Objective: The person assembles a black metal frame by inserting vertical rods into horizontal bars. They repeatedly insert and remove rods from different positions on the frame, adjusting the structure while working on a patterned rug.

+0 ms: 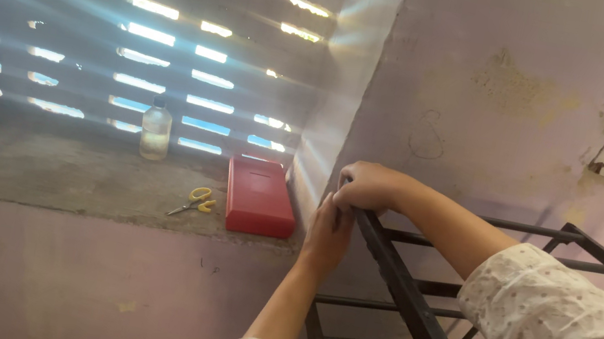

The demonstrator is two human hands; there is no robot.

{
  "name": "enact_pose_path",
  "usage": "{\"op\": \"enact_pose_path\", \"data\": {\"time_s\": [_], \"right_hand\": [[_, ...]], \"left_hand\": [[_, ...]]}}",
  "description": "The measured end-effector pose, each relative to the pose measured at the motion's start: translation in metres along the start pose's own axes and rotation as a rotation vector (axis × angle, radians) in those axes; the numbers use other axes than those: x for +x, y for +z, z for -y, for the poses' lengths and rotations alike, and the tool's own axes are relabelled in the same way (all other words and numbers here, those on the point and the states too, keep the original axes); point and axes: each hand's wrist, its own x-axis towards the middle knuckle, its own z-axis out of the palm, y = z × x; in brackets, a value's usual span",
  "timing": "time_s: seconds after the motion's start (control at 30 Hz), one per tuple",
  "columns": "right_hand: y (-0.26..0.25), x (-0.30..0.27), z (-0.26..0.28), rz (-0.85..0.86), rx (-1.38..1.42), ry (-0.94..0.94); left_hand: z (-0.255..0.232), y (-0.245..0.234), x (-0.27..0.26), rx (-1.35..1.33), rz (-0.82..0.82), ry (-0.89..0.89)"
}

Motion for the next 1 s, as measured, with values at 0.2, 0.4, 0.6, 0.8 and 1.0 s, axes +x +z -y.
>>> {"op": "enact_pose_path", "data": {"time_s": [0.2,0.4,0.6,0.8,1.0], "right_hand": [[0.005,0.009,-0.008,0.019,0.199,-0.001],[0.003,0.008,-0.024,0.015,0.246,-0.035],[0.000,0.007,-0.033,0.062,0.271,-0.051],[-0.008,0.004,-0.029,0.106,0.112,-0.121],[-0.005,0.007,-0.020,0.084,0.070,-0.128]], "left_hand": [[-0.031,0.007,0.008,0.150,-0.147,-0.190],[-0.049,0.020,0.003,0.281,-0.201,-0.245],[-0.047,0.032,0.002,0.307,-0.247,-0.201],[-0.045,0.035,0.004,0.280,-0.243,-0.238],[-0.044,0.030,0.005,0.324,-0.272,-0.221]]}}
